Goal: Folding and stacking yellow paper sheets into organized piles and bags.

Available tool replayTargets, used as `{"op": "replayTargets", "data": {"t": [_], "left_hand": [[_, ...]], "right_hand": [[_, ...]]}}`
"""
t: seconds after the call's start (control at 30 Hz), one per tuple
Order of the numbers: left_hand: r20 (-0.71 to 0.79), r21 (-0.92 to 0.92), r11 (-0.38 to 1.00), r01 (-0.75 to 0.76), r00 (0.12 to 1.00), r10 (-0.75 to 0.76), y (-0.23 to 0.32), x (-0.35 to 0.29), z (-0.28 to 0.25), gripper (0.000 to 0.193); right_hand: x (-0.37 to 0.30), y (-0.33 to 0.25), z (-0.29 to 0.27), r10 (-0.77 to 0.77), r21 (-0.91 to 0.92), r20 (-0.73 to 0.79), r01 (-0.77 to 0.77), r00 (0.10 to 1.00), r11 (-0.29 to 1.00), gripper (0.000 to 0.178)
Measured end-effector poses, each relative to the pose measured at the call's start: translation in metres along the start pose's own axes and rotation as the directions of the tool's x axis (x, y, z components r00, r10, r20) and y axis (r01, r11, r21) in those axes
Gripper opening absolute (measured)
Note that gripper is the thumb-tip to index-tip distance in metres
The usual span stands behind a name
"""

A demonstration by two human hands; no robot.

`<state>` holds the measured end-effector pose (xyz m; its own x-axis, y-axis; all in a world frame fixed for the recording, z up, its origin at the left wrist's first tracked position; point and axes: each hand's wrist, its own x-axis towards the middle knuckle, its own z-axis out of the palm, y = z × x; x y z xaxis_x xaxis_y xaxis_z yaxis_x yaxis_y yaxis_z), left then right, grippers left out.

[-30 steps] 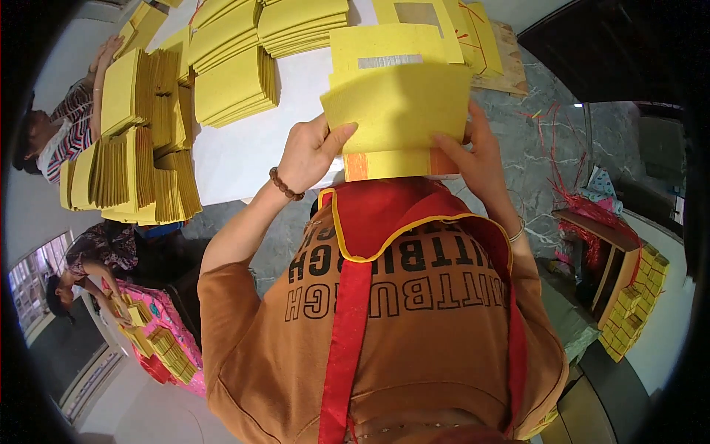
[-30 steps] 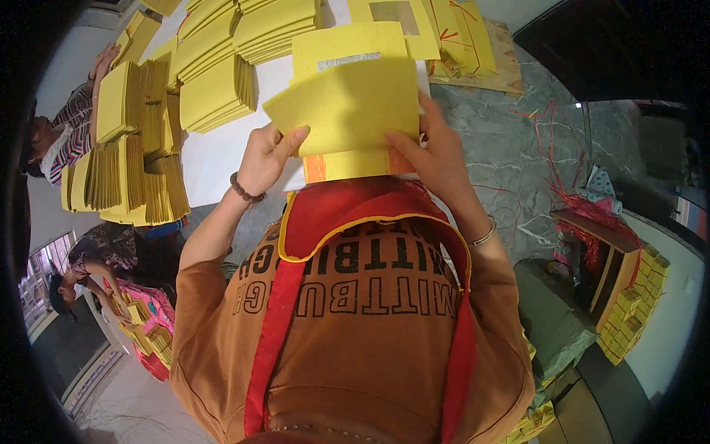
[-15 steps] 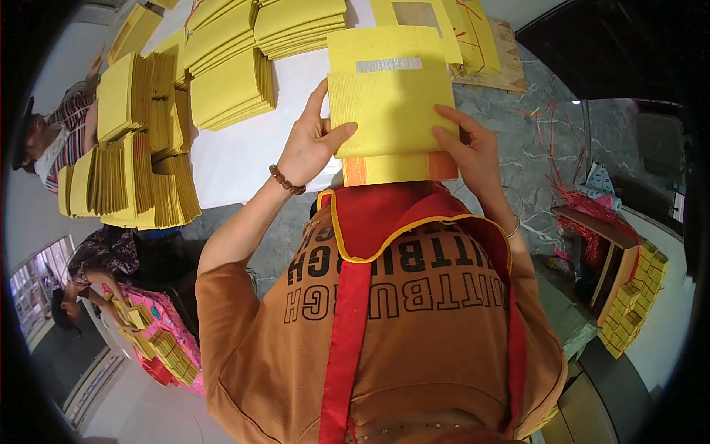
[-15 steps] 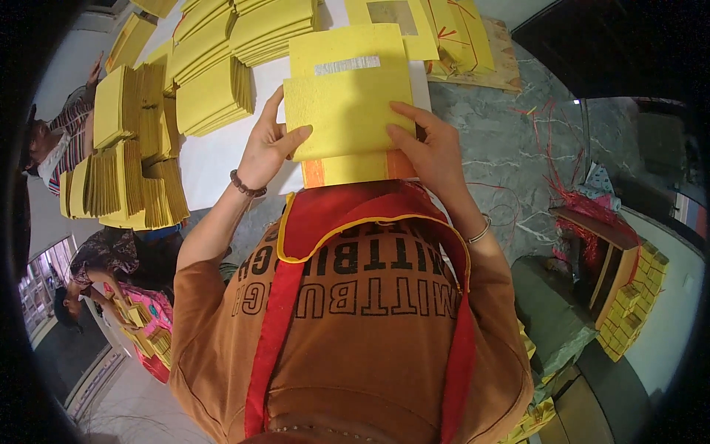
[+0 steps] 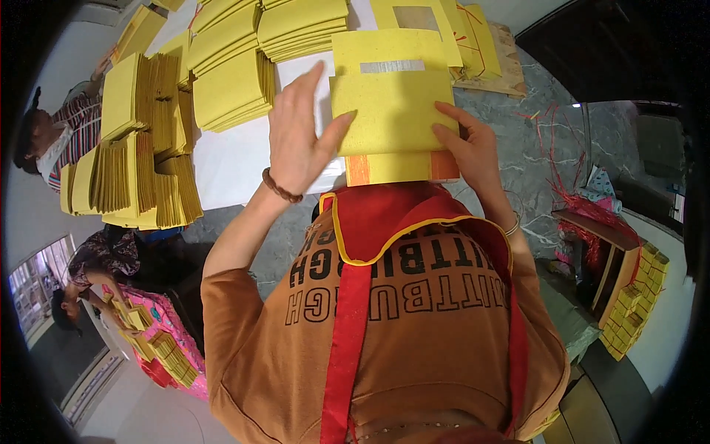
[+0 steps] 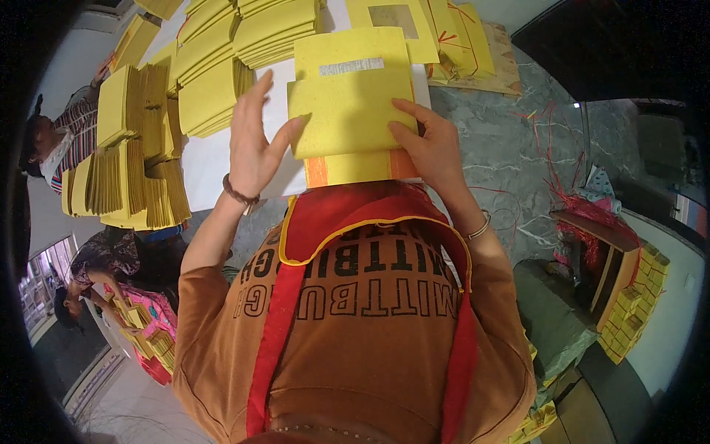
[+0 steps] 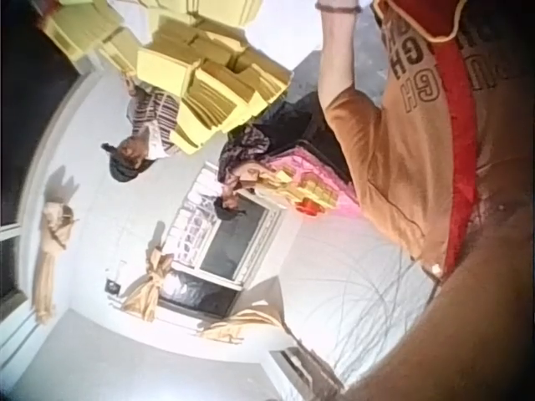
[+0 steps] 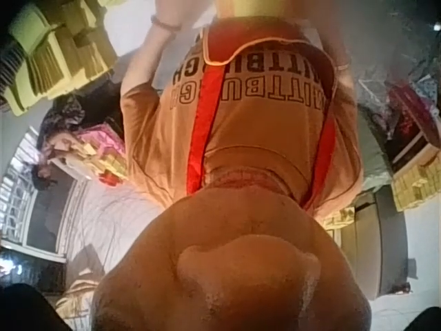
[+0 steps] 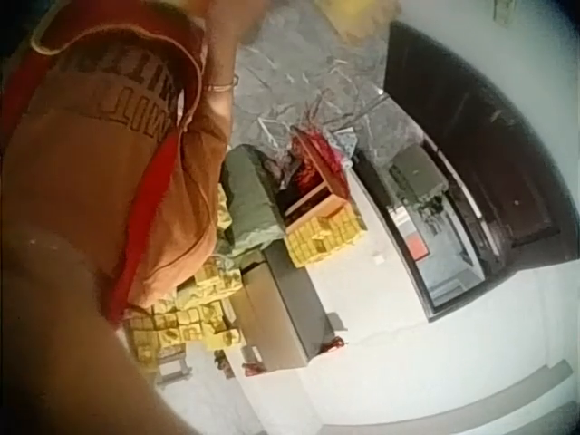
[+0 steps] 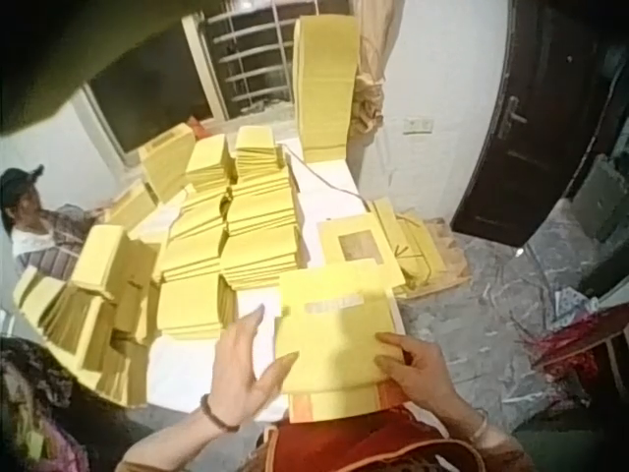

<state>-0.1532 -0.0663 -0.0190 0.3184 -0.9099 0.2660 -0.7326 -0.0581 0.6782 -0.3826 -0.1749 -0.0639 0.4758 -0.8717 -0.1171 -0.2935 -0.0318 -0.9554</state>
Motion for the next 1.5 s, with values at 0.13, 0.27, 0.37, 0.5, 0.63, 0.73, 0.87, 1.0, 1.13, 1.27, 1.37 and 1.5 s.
{"op": "replayTargets", "data": {"t": [0.13, 0.27, 0.37, 0.5, 0.63, 0.73, 0.87, 1.0, 1.13, 1.27, 1.37, 1.5], "left_hand": [[0.223, 0.132, 0.865, -0.484, 0.865, 0.450, 0.023, -0.007, 0.012, 0.062], [0.504, 0.171, 0.859, -0.483, 0.792, 0.345, 0.019, -0.016, 0.028, 0.064], [0.506, 0.190, 0.855, -0.483, 0.794, 0.336, 0.015, -0.020, 0.031, 0.066], [0.497, 0.214, 0.847, -0.487, 0.801, 0.335, 0.011, -0.021, 0.034, 0.068], [0.501, 0.217, 0.850, -0.479, 0.802, 0.325, 0.012, -0.023, 0.036, 0.065], [0.494, 0.254, 0.827, -0.501, 0.803, 0.335, 0.010, -0.022, 0.039, 0.061], [0.473, 0.262, 0.805, -0.532, 0.798, 0.374, 0.015, -0.018, 0.039, 0.056], [0.479, 0.275, 0.767, -0.580, 0.774, 0.414, 0.014, -0.015, 0.038, 0.053], [0.441, 0.215, 0.791, -0.573, 0.780, 0.444, 0.009, -0.016, 0.039, 0.053], [0.404, 0.185, 0.810, -0.556, 0.794, 0.453, -0.001, -0.020, 0.039, 0.051], [0.363, 0.145, 0.829, -0.541, 0.808, 0.464, -0.003, -0.021, 0.038, 0.051], [0.331, 0.214, 0.777, -0.592, 0.793, 0.512, 0.004, -0.014, 0.037, 0.051]], "right_hand": [[0.000, 0.002, 0.001, -0.006, -0.013, -0.008, 0.006, 1.000, 1.000, 0.034], [-0.001, 0.002, 0.005, -0.040, 0.107, -0.044, 0.045, 0.998, 0.993, 0.037], [-0.010, -0.014, 0.003, -0.183, -0.246, -0.064, 0.162, 0.981, 0.956, 0.039], [-0.012, -0.008, 0.006, -0.395, -0.576, -0.095, 0.274, 0.914, 0.770, 0.049], [-0.016, 0.007, 0.006, 0.065, 0.219, -0.029, -0.057, 0.998, 0.974, 0.055], [-0.016, 0.017, 0.008, 0.038, 0.249, -0.048, -0.025, 0.998, 0.968, 0.054], [-0.016, 0.020, 0.009, 0.038, 0.320, -0.050, -0.021, 0.998, 0.947, 0.053], [-0.016, 0.012, 0.009, 0.061, 0.320, -0.032, -0.047, 0.998, 0.946, 0.059], [-0.016, 0.017, 0.017, -0.130, -0.026, -0.042, 0.129, 0.991, 0.991, 0.070], [-0.014, 0.017, 0.020, -0.092, 0.066, -0.034, 0.094, 0.995, 0.993, 0.079], [-0.016, 0.016, 0.020, -0.099, 0.119, -0.020, 0.101, 0.995, 0.988, 0.074], [-0.019, 0.006, 0.006, 0.014, 0.262, 0.063, -0.030, 0.998, 0.965, 0.063]]}}
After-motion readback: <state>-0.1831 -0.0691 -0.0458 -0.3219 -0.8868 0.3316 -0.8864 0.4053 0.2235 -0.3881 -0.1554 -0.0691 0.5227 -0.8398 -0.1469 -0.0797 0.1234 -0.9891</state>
